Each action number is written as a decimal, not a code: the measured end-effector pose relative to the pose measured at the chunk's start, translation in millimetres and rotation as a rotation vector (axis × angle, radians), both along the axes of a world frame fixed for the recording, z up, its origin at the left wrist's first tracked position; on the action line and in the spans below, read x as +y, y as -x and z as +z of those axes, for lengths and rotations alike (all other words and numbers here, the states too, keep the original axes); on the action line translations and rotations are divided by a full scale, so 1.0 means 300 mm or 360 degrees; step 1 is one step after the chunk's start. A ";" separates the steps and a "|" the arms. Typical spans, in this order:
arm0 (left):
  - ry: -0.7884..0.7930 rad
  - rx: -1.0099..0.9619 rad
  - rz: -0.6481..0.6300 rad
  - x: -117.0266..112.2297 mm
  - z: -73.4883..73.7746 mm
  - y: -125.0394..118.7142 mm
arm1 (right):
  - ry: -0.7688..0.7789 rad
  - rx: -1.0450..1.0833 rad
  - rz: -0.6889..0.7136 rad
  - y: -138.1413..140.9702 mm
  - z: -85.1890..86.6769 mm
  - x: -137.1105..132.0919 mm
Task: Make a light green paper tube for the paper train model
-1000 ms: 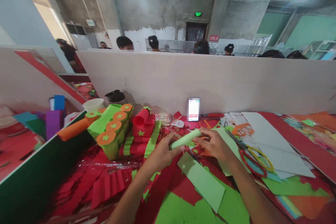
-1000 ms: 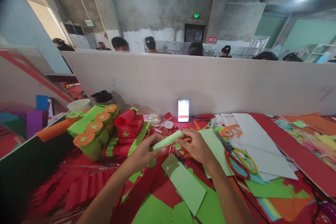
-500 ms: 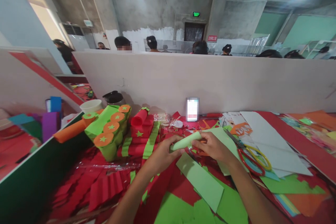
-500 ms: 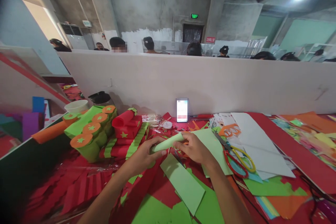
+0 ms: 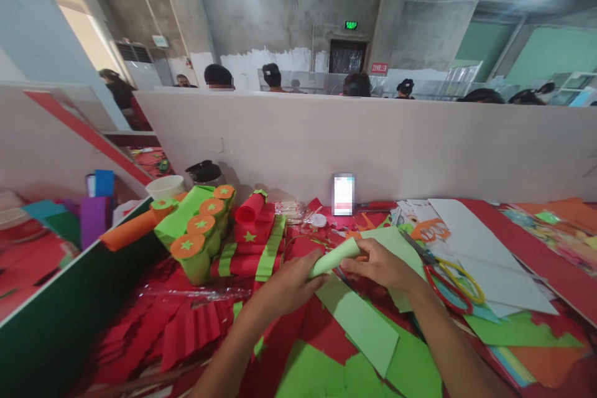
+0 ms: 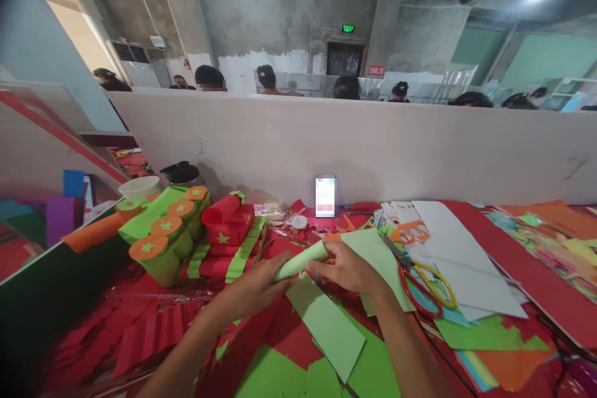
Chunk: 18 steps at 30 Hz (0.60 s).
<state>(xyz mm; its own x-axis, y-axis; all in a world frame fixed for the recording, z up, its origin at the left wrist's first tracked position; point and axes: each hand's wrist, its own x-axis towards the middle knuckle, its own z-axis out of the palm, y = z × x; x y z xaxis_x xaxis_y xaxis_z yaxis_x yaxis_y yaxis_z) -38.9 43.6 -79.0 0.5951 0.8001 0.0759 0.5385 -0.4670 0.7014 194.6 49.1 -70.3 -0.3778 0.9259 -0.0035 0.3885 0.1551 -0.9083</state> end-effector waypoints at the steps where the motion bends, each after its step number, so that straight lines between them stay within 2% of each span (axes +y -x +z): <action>1: -0.0024 0.0010 0.0000 0.000 0.000 0.000 | 0.0024 -0.0002 -0.0016 0.001 0.001 -0.002; 5: -0.0103 0.0087 0.0007 0.004 -0.003 -0.002 | 0.0127 0.0000 -0.0068 0.017 -0.005 -0.009; 18: -0.0159 0.0213 0.0166 0.013 -0.015 -0.009 | 0.0067 0.0139 -0.0188 0.071 -0.031 -0.007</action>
<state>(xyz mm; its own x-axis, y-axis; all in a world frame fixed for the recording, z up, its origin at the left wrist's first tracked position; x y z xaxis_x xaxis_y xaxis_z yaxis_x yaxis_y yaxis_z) -36.2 47.5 -83.5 0.5196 0.8503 0.0836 0.6728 -0.4675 0.5734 173.4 47.1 -79.7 -0.2669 0.9636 -0.0148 0.3208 0.0743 -0.9442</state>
